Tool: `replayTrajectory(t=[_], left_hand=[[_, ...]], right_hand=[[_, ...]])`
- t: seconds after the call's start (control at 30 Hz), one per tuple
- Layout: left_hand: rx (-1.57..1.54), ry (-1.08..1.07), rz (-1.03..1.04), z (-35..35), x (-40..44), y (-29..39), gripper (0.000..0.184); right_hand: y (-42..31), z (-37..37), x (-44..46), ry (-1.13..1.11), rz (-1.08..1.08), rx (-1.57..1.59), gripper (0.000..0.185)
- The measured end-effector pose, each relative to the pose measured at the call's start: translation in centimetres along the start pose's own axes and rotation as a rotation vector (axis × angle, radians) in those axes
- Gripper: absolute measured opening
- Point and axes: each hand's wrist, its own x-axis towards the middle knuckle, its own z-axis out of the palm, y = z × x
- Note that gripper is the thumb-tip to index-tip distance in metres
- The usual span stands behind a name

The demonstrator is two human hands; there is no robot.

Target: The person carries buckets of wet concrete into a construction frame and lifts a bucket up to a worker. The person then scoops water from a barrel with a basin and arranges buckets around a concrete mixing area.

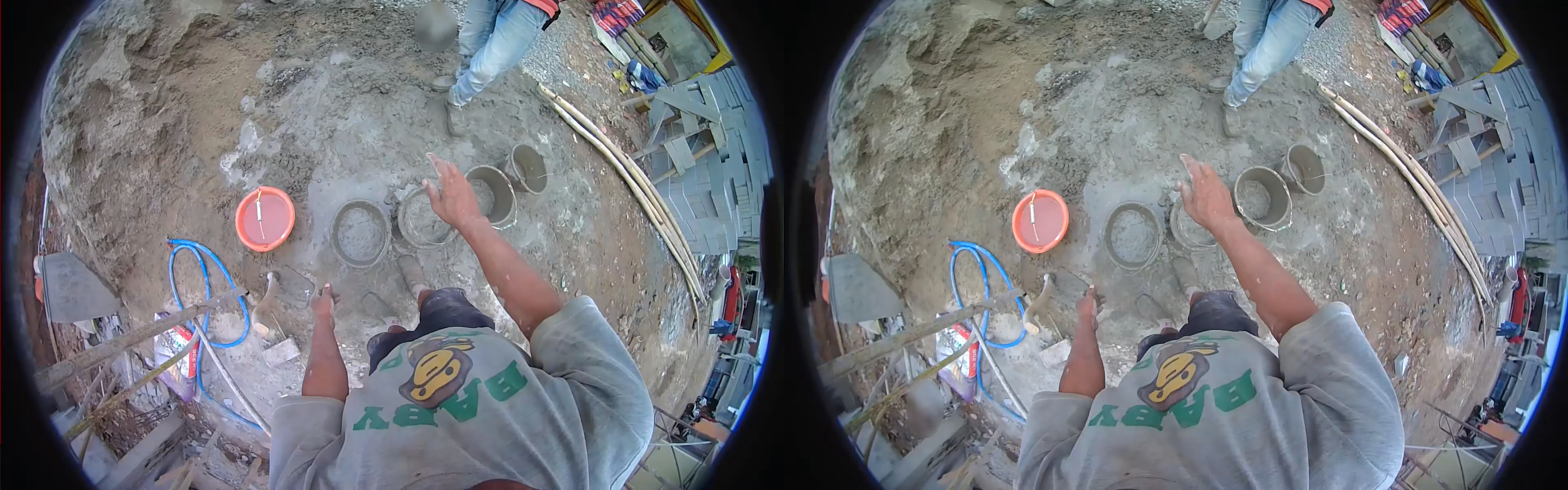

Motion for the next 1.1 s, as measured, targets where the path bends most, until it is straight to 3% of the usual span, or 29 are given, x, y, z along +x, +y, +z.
replayTrajectory(t=[0.33, 0.43, 0.5, 0.63, 0.67, 0.77, 0.83, 0.93, 1.1], left_hand=[[0.110, -0.110, -0.215, -4.6, -4.1, -6.2, 0.030], [0.155, -0.168, -0.112, -3.6, -5.4, -3.1, 0.032], [0.019, -0.207, 0.141, -1.6, -5.3, 0.7, 0.033], [0.052, -0.319, 0.669, 3.5, -13.3, 17.0, 0.031], [0.049, -0.339, 0.853, 4.3, -15.6, 19.4, 0.030], [-0.033, -0.427, 1.051, 7.3, -20.4, 24.6, 0.027], [-0.057, -0.483, 1.051, 8.9, -21.0, 25.5, 0.027], [0.199, -0.361, 1.091, 10.4, -19.4, 24.7, 0.033], [0.455, -0.313, 0.927, 11.0, -16.3, 21.8, 0.040]], right_hand=[[-6.8, -8.0, 0.1, 0.396, -0.300, -0.019, 0.040], [-7.9, -9.6, -0.7, 0.426, -0.325, -0.030, 0.034], [-8.8, -10.3, -1.5, 0.390, -0.270, 0.033, 0.030], [-9.3, -9.1, -2.8, 0.406, -0.331, 0.105, 0.025], [-9.8, -8.9, -3.4, 0.331, -0.292, 0.112, 0.024], [-10.4, -7.4, -5.2, 0.116, -0.245, 0.060, 0.023], [-11.7, -6.3, -7.3, -0.157, -0.173, 0.026, 0.024], [-13.2, -4.3, -10.2, -0.457, -0.220, -0.045, 0.022], [-11.9, -1.1, -11.5, -0.520, -0.329, -0.009, 0.022]])
